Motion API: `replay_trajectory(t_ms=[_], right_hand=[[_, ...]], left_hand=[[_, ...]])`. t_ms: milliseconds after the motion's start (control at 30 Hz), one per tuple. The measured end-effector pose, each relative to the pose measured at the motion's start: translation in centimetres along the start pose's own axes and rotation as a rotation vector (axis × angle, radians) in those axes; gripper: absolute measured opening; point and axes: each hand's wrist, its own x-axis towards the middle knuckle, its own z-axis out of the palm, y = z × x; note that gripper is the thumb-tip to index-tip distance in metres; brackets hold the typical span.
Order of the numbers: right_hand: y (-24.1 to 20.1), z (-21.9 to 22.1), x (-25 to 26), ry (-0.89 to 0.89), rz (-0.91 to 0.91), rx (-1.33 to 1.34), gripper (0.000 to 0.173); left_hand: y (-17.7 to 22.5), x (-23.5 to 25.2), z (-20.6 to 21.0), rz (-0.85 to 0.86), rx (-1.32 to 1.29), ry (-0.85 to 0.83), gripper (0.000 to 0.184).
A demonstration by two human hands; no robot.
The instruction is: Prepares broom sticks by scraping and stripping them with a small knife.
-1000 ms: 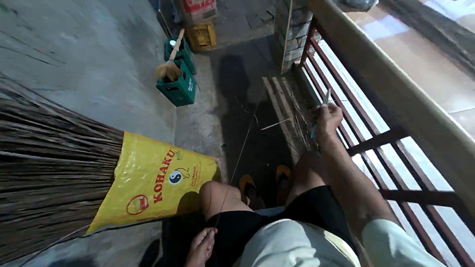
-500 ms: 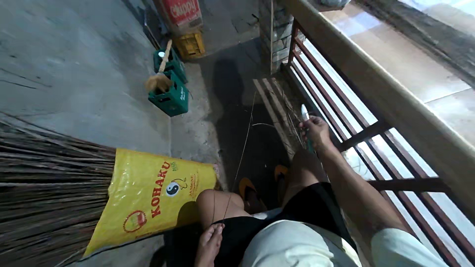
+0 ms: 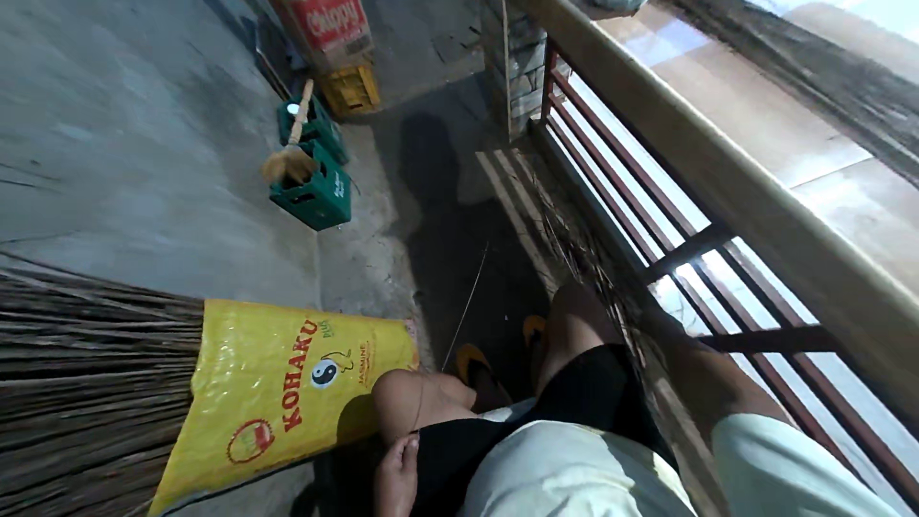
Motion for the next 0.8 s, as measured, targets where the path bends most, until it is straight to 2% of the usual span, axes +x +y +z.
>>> replay_trajectory(t_ms=[33, 100, 133, 167, 200, 233, 300, 367, 433, 500, 533, 600, 633, 700, 800], right_hand=[[2.4, 1.7, 0.0, -0.023, 0.039, 0.045, 0.056], [6.2, 6.8, -0.3, 0.152, 0.063, 0.166, 0.042], [7.1, 8.1, -1.6, 0.178, 0.051, 0.165, 0.039], [7.0, 6.6, -3.5, -0.065, 0.072, 0.102, 0.043], [6.5, 5.8, -4.4, -0.226, 0.129, 0.055, 0.044], [6.2, 5.8, -5.1, -0.298, 0.192, 0.081, 0.041], [6.5, 6.3, -5.6, -0.307, 0.241, 0.268, 0.035], [6.6, 6.2, -5.6, -0.244, 0.190, 0.338, 0.034], [5.3, 4.6, -6.4, -0.148, 0.169, 0.208, 0.048], [4.9, 3.8, -6.4, -0.003, 0.183, 0.191, 0.052], [4.9, 3.5, -6.0, 0.009, 0.185, 0.142, 0.051], [4.5, 3.0, -6.0, -0.086, 0.172, 0.014, 0.048], [4.5, 2.7, -5.7, -0.083, 0.184, 0.039, 0.048], [4.4, 1.9, -4.7, 0.061, 0.227, 0.312, 0.046], [1.0, -0.7, -5.5, 0.227, 0.184, 0.808, 0.039]], left_hand=[[0.0, 0.0, -0.2, -0.007, 0.021, 0.002, 0.026], [0.0, 0.3, -0.5, -0.016, 0.055, 0.003, 0.026], [0.1, 0.4, -0.6, -0.021, 0.064, 0.000, 0.026], [0.2, 0.5, -0.6, -0.023, 0.068, 0.001, 0.026], [0.3, 0.7, -0.6, -0.017, 0.069, 0.010, 0.026], [0.4, 0.9, -0.6, -0.004, 0.068, 0.017, 0.025], [0.7, 1.3, -0.7, 0.009, 0.062, 0.022, 0.025], [1.2, 1.3, -0.6, 0.011, 0.047, 0.026, 0.025], [1.5, 1.3, -0.3, 0.010, 0.028, 0.018, 0.025], [1.6, 1.2, 0.0, 0.021, 0.018, -0.010, 0.026], [1.8, 1.2, 0.3, 0.030, 0.010, -0.016, 0.026], [1.7, 1.0, 0.5, 0.041, 0.003, -0.018, 0.025], [1.7, 1.0, 0.6, 0.046, -0.003, -0.018, 0.025], [1.7, 1.0, 0.6, 0.057, -0.035, -0.009, 0.024], [2.0, 0.4, 0.7, 0.044, -0.121, -0.003, 0.023]])
